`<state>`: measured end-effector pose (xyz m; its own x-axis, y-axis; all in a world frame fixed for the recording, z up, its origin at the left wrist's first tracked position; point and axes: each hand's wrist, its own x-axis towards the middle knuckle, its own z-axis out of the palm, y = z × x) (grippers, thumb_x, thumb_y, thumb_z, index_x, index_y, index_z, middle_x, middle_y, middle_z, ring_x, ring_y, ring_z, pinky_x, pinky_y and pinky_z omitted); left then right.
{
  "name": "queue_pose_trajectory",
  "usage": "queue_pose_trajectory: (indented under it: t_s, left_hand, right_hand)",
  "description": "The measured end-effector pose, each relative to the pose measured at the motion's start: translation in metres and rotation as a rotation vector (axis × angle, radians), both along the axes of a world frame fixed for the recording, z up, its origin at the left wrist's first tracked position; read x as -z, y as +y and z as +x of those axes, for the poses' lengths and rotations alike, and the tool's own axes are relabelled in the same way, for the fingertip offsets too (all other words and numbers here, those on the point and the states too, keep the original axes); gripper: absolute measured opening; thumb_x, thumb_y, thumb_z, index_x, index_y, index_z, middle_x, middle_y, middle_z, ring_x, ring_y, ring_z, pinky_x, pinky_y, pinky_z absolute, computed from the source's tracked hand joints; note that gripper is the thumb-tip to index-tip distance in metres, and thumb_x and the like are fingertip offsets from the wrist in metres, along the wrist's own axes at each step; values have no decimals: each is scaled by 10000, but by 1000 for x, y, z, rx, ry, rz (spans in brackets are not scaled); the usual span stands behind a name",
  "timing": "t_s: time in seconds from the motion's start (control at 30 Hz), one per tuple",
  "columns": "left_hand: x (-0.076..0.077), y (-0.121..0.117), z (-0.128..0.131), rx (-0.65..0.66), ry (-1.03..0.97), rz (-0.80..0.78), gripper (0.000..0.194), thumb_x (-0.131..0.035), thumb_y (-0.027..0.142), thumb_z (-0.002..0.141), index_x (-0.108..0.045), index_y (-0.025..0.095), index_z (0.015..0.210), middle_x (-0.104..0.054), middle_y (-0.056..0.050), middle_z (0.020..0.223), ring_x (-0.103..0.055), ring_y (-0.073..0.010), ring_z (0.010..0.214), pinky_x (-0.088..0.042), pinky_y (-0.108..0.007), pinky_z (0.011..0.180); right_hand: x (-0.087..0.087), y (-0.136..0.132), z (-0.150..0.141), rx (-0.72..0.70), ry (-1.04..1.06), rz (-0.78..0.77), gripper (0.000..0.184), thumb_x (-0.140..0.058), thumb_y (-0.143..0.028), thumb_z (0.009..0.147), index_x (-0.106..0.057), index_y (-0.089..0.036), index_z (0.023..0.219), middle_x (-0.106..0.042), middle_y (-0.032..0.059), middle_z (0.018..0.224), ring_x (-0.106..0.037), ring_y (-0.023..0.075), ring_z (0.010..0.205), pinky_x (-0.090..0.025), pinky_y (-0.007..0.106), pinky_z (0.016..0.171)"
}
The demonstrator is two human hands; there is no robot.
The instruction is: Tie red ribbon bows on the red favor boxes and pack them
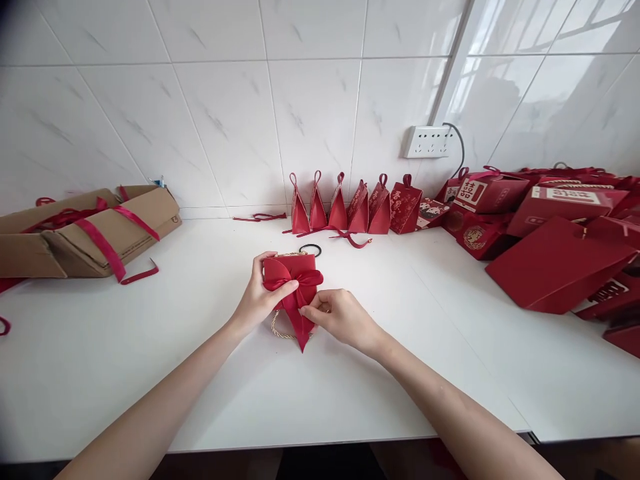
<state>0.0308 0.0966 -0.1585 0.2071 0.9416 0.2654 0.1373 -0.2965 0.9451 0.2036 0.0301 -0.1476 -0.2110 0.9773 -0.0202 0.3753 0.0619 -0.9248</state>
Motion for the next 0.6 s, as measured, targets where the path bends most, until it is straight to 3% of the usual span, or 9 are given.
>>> queue_pose_trajectory:
  t_s: [0.2,0.4,0.6]
  left_hand:
    - [-3,-1,2,-5,6,-39,627,-749,354,664,-378,259,1160,-534,-73,1174,-599,-205,987,-492,-368,839]
    - [-4,-2,0,4,12,-51,628,-748,362,666,-372,255,1157,-576,-46,1054,-622,-180,890,-507,-338,777]
    - [-5,-1,-2,-19,24,-52,653,-754,380,662,-371,255,1175,-545,-67,1105,-608,-205,951,-507,-359,805]
  right_hand:
    - [0,-2,4,-83,30,87,267,-552,-330,846,-572,-190,620,-646,-5,647,-594,138,652,-466,270,698]
    - [-2,-2,6,-150,-8,105,269,-548,-330,849,-559,-196,615,-625,-16,621,-564,134,621,-455,277,683]
    - [-3,1,10,-155,-85,96,382,-550,-504,840,-551,-189,623,-613,11,638,-556,144,603,-456,286,621]
